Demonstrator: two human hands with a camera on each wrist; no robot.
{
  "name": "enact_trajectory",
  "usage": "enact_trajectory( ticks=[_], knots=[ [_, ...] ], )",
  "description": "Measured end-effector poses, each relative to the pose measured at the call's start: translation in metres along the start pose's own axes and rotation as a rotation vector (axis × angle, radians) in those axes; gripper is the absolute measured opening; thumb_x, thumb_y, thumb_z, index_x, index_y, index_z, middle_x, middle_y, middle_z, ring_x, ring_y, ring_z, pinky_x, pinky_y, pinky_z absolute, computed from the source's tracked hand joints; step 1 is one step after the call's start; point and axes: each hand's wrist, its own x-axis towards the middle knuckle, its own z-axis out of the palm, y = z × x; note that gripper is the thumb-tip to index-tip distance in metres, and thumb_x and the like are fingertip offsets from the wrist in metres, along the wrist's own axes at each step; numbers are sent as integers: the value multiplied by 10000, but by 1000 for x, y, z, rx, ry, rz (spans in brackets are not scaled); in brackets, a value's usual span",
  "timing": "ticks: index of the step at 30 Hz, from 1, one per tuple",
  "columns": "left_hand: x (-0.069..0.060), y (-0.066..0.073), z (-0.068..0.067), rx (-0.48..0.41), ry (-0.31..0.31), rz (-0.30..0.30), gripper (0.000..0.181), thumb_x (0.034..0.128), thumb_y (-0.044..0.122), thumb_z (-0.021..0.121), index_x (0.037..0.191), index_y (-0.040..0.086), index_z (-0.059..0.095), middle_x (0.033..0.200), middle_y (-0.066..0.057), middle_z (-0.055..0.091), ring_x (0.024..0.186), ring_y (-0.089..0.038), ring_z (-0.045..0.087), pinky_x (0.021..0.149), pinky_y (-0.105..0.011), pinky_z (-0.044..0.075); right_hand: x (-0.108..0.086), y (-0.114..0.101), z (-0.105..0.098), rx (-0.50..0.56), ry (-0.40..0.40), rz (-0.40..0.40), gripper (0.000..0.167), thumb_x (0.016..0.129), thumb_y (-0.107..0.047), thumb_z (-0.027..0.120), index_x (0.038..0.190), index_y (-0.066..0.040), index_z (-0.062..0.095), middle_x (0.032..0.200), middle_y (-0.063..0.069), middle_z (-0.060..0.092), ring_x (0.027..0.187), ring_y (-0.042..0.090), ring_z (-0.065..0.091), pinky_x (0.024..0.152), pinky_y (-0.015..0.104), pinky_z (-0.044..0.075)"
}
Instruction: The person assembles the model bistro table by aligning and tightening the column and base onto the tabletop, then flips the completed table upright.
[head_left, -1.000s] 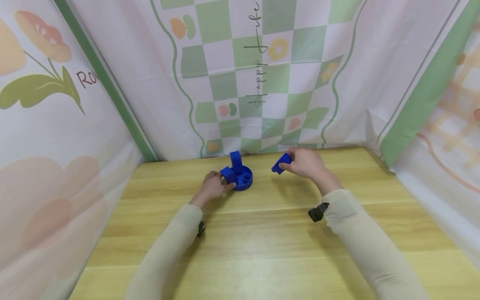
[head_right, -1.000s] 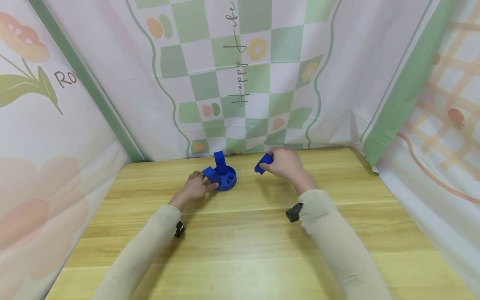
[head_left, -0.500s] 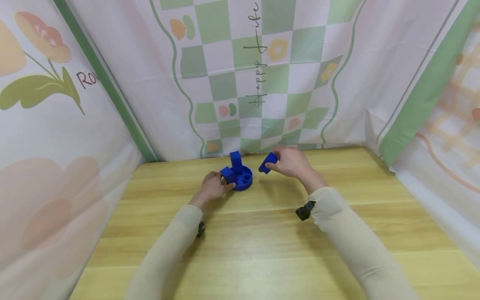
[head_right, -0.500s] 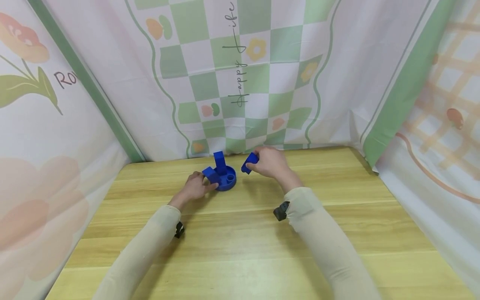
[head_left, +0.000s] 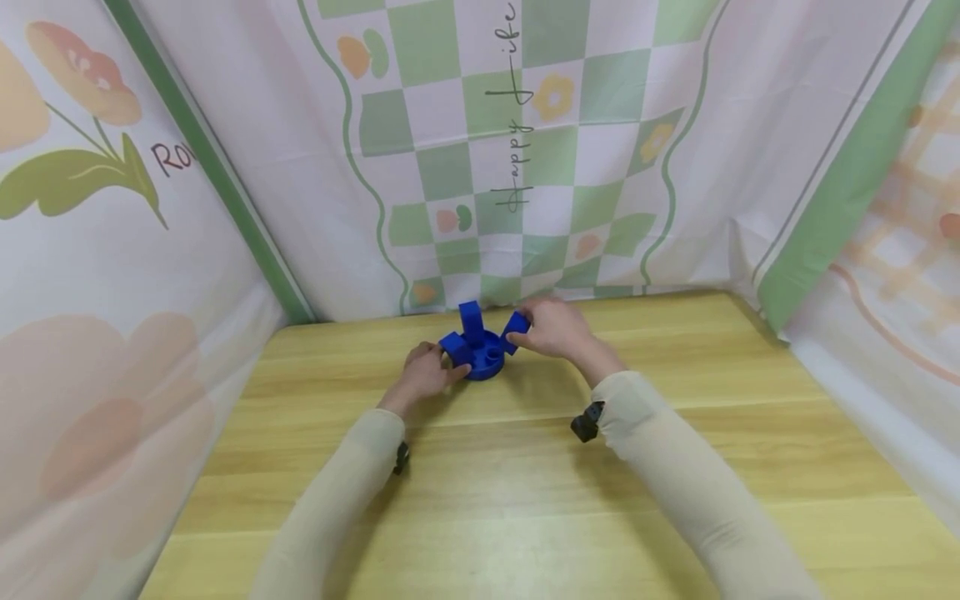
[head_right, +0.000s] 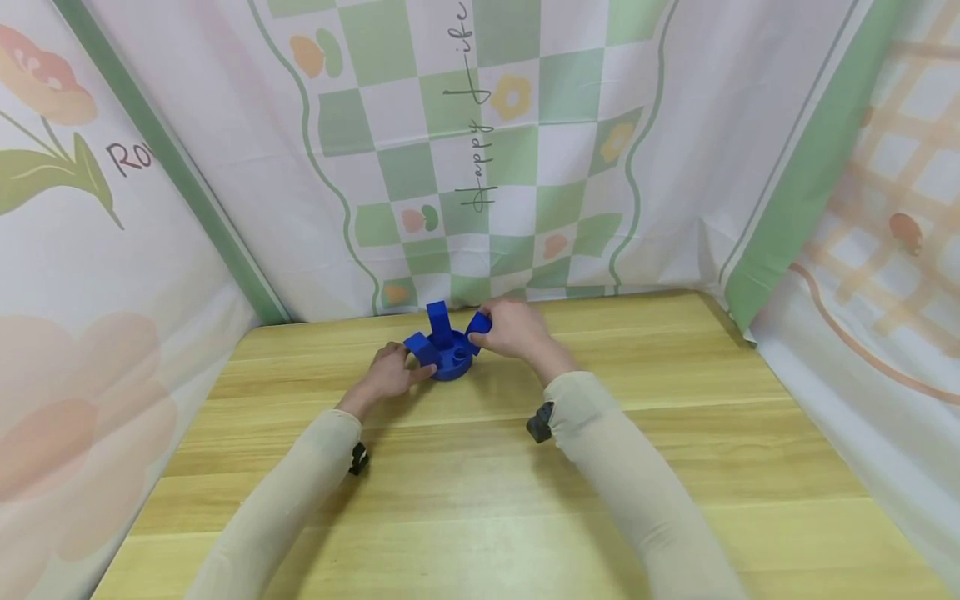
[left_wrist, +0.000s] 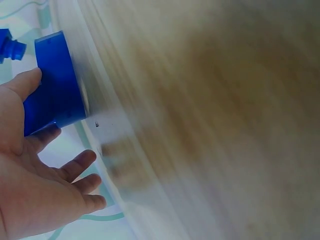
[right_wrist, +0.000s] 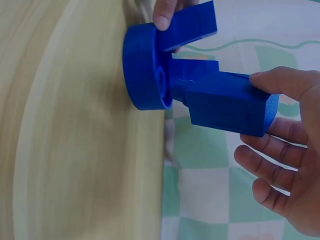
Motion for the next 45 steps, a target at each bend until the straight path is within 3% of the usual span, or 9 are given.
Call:
enact_trajectory(
  ticks=[14,18,22,25,32,37,40,45],
  knots=[
    [1,0,1,-8,2,-22,868,953,637,521,1548,34,330,1543,-223,405,1462,-357,316,1219,-487,274,15,-12,15,30,-50,71,323,863,-469,715,939,-155,710,766,-18,637,732,202,575,616,326,413],
    [1,0,1,-5,4,-20,867,950,644,519,1544,38,341,1533,-218,416,1446,-353,339,1206,-487,299,21,-15,19,26,-62,100,461,891,-504,679,1164,-134,704,1029,40,732,934,261,668,760,396,529],
    [2,-1,2,5,5,-9,863,954,644,511,1544,37,340,1527,-219,427,1442,-350,344,1206,-485,296,26,-17,24,26,-49,123,568,921,-557,623,1327,-160,616,1231,84,705,1110,331,660,897,483,547],
    [3,-1,2,9,5,-6,869,956,644,508,1546,31,332,1528,-224,427,1448,-352,336,1212,-485,285,28,-17,25,44,-49,124,564,921,-566,622,1314,-160,617,1228,93,705,1117,340,654,925,489,537],
    [2,-3,3,-6,12,-15,872,951,642,519,1544,30,337,1530,-224,424,1444,-354,344,1210,-480,293,32,-15,25,98,-46,64,558,863,-410,753,1306,-90,637,1225,129,707,1132,354,650,994,483,514],
    [1,-2,2,-4,10,-7,854,959,627,518,1541,28,341,1522,-229,436,1442,-355,348,1212,-487,284,30,-13,32,112,-34,121,612,859,-510,733,1269,-65,644,1134,122,721,1087,328,652,963,469,522],
    [1,-2,2,-3,9,2,847,963,618,520,1542,26,339,1521,-237,437,1446,-363,343,1217,-493,273,29,-11,37,89,-26,103,576,861,-485,728,1234,-50,668,1089,121,727,1036,313,658,922,456,530],
    [2,-1,2,22,14,14,841,970,614,508,1536,14,343,1510,-235,456,1448,-360,342,1223,-486,251,30,-9,39,81,-7,37,577,874,-375,731,1353,-84,592,1237,146,693,1119,351,654,965,480,529]
  ],
)
